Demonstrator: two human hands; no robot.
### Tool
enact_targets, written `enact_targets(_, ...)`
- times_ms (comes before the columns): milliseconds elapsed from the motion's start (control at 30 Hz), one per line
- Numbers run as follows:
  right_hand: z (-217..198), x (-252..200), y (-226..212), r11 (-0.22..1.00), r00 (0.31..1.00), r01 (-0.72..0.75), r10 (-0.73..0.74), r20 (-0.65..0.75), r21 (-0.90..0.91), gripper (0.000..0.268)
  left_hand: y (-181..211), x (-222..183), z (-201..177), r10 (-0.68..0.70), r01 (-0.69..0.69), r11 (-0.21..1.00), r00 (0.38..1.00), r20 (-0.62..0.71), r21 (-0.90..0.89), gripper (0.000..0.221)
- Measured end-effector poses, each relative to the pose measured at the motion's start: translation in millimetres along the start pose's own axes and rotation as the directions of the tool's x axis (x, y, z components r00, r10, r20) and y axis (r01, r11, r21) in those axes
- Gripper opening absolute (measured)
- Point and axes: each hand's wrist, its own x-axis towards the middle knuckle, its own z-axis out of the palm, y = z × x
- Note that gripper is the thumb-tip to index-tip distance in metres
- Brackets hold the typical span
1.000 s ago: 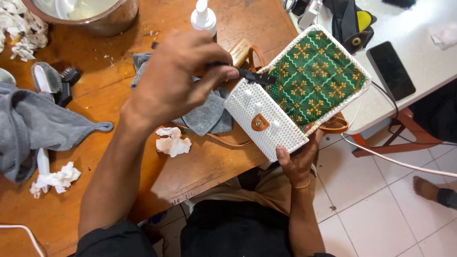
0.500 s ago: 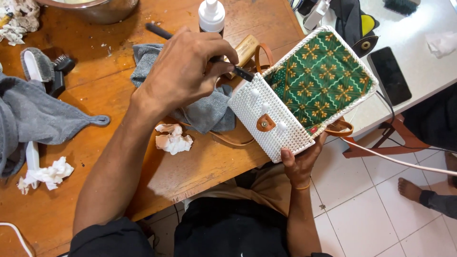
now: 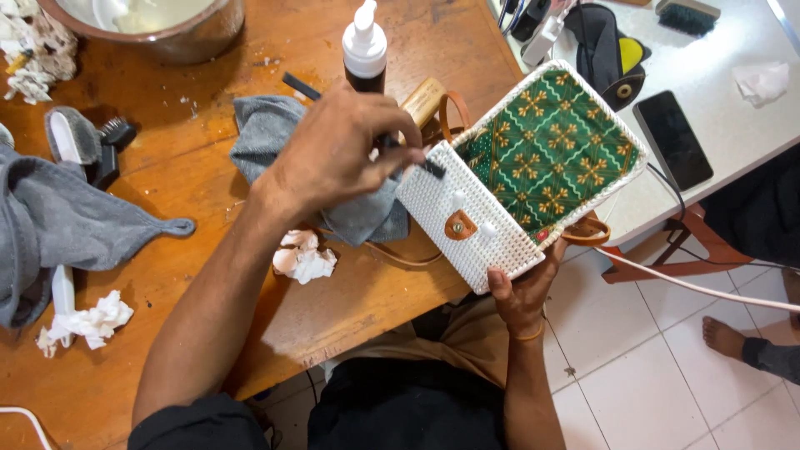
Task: Cleaning a woven bag by applying foam cleaner and wiping it with a cloth and a brush.
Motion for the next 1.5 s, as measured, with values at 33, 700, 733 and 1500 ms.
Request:
enact_targets(33,0,-2,2,1.0,1.0,0.004,-0.004,0.01,-0.005,0.09,-2,0,3,-0.022,0.021,0.999,0.998,0.053,0.025,0.008)
enact_targets(700,1,16,-17,0.996,0.996,-0.094,0.094,0.01,0.007,0.086,7,-1,11,-0.033,0.031,0.998,0.999,0.026,0.062,0.01)
enact_targets(733,2,16,-20,0.996,0.996,-0.093,0.092,0.009,0.015,0.085,6,0,13,-0.064,0.06,0.994,0.997,0.039,0.089,0.01)
enact_targets(1500,-2,-14,17,0.983,0.996,0.084,-0.082,0.017,-0.161,0.089,18,-6,11,-0.123,0.117,0.986,0.991,0.048,0.123,0.018)
